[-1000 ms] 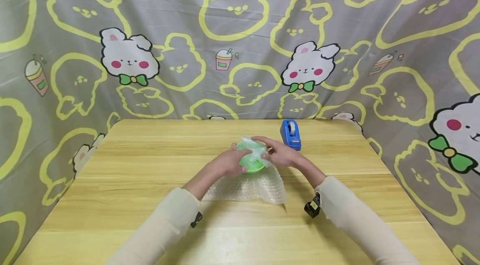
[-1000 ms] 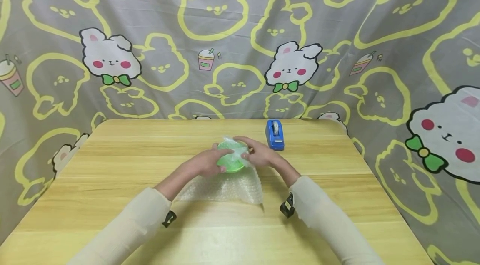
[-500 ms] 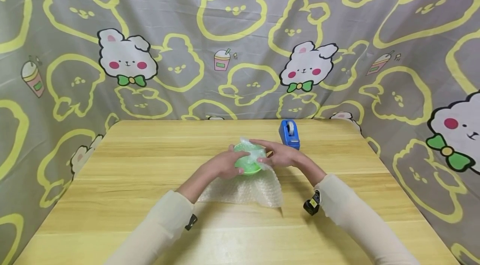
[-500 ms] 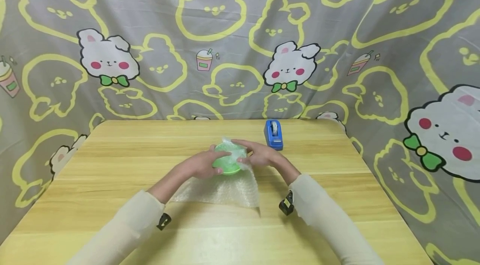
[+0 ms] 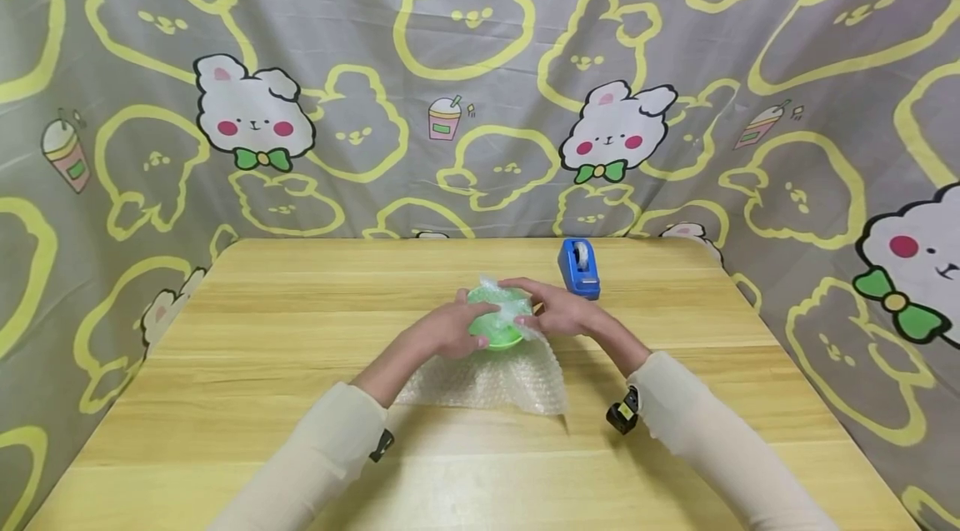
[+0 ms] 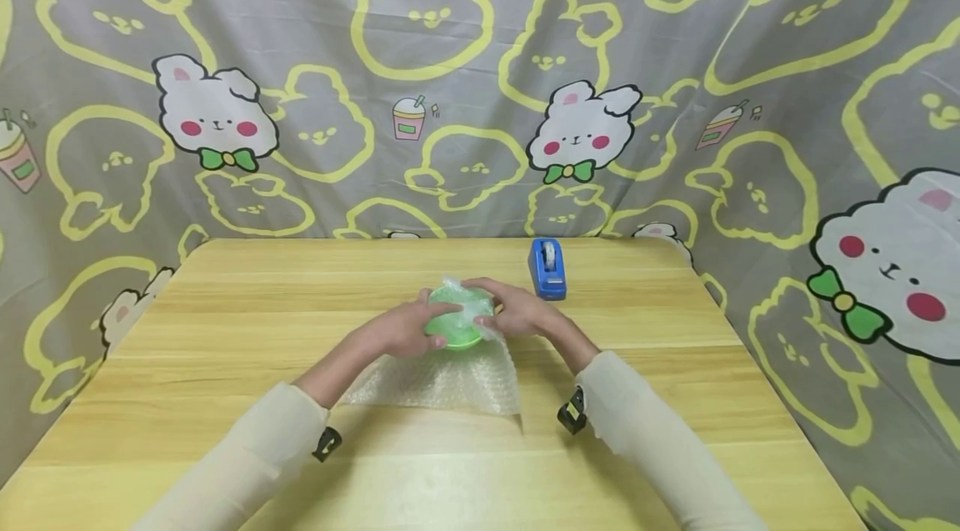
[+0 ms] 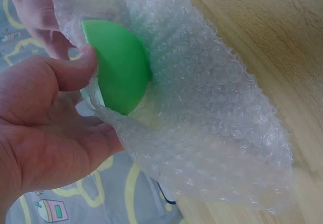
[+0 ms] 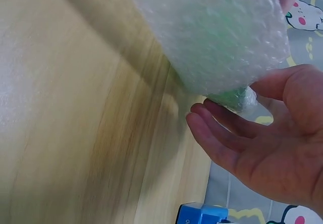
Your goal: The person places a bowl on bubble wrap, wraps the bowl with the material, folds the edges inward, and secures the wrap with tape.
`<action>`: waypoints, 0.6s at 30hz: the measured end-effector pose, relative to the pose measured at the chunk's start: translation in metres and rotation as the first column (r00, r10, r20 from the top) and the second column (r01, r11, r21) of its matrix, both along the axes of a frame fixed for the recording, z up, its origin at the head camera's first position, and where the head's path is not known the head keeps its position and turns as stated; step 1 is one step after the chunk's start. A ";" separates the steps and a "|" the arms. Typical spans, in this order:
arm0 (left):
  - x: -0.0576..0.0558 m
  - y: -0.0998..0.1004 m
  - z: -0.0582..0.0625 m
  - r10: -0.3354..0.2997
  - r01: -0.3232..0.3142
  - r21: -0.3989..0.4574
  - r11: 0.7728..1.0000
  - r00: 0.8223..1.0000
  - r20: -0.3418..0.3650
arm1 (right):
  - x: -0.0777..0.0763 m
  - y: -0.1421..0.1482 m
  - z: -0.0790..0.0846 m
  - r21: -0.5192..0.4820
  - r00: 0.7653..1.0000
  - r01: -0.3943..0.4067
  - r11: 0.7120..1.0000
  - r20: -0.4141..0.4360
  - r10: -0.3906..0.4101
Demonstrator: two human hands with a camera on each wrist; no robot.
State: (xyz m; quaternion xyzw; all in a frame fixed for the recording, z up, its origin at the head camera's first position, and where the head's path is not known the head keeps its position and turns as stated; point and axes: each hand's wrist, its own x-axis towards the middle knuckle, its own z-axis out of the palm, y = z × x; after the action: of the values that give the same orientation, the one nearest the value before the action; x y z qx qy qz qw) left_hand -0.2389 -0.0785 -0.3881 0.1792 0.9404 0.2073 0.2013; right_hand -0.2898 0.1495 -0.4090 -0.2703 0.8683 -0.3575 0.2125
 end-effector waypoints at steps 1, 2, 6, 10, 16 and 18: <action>0.000 0.000 0.000 -0.001 0.001 0.000 1.000 1.000 -0.002 | 0.000 0.000 0.000 0.004 1.000 -0.001 1.000 -0.019 0.001; 0.000 0.000 0.000 -0.002 0.002 0.000 1.000 1.000 -0.004 | 0.000 0.000 0.000 0.009 0.999 0.000 1.000 -0.032 0.000; -0.001 0.000 -0.001 -0.004 0.004 0.002 1.000 1.000 -0.004 | 0.000 0.000 0.000 0.029 0.999 0.006 1.000 -0.039 -0.004; -0.002 0.000 -0.001 -0.003 0.003 -0.002 1.000 1.000 -0.004 | -0.001 0.000 0.002 0.042 0.999 0.008 0.999 -0.039 -0.007; -0.001 -0.001 -0.002 0.014 -0.014 0.015 1.000 1.000 -0.016 | 0.000 0.000 0.001 0.039 0.999 0.027 0.999 -0.026 -0.026; 0.000 -0.001 -0.002 0.032 -0.032 0.031 0.999 0.999 -0.029 | 0.000 -0.001 0.000 0.031 0.999 0.031 0.999 -0.020 -0.030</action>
State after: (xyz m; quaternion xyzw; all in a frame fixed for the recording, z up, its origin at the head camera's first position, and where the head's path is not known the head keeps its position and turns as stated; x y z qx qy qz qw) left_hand -0.2391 -0.0799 -0.3906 0.1702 0.9428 0.2220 0.1813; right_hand -0.2901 0.1489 -0.4089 -0.2572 0.8798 -0.3444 0.2027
